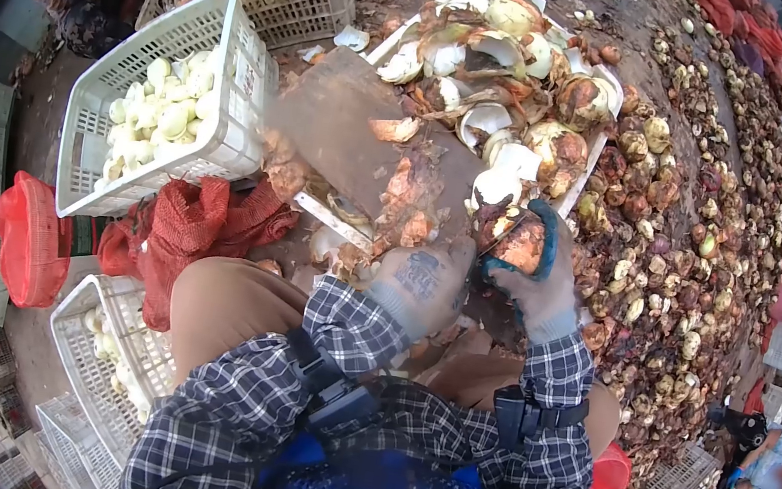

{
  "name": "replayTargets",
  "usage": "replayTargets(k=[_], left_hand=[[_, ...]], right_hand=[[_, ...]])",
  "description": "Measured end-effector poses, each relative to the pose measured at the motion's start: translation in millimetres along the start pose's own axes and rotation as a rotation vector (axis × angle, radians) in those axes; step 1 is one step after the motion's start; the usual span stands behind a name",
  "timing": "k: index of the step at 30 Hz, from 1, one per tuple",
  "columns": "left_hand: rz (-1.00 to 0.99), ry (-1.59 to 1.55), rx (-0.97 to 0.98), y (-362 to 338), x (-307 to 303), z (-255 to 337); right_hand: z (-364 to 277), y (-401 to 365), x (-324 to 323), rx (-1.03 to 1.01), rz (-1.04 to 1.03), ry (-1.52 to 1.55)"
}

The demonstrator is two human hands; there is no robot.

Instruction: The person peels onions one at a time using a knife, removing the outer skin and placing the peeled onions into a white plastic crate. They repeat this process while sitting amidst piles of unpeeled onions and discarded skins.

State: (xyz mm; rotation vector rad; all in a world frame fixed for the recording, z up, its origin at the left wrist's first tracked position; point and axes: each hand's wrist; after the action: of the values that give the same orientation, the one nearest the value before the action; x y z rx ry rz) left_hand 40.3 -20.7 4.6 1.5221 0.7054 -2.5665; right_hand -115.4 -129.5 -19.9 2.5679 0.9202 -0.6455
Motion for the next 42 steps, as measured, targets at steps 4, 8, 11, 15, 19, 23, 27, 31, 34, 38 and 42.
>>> replayTargets(k=[4,8,11,15,19,23,27,31,34,38,42], left_hand=[[-0.026,0.044,-0.017,16,1,5],[-0.216,0.056,-0.084,8,-20,11],[-0.106,0.024,-0.061,-6,-5,1],[-0.097,0.017,-0.007,30,-2,1],[-0.167,0.018,-0.118,18,-8,8],[-0.208,0.052,-0.143,12,-7,6],[-0.105,0.085,-0.106,17,-3,7],[-0.131,0.119,-0.138,-7,-3,5],[-0.148,0.171,-0.1,-10,-5,-6],[-0.11,0.106,-0.133,-7,-8,-9],[-0.158,0.052,-0.169,2,-16,-10]], right_hand=[[4,0,5,0.043,0.049,-0.04],[-2,1,4,0.054,0.049,-0.001],[3,-1,3,-0.038,0.042,-0.026],[10,3,5,-0.037,0.056,-0.109],[8,2,5,-0.061,0.06,-0.147],[17,3,6,-0.001,0.054,-0.001],[20,-6,6,-0.093,0.088,-0.113],[4,-22,1,-0.171,0.151,-0.411],[15,-21,3,0.1,0.328,-0.019],[-3,-28,9,0.359,0.465,0.523],[-50,-30,18,0.268,0.16,-0.293]])
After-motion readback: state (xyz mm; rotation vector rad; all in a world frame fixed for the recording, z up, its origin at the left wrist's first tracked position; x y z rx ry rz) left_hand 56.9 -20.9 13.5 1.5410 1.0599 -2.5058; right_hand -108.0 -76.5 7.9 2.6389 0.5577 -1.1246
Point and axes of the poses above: each hand's wrist, its own y-axis towards the middle knuckle, its own x-axis out of the palm, z = x × y, and after that the axes turned 15 degrees about -x, right-handed
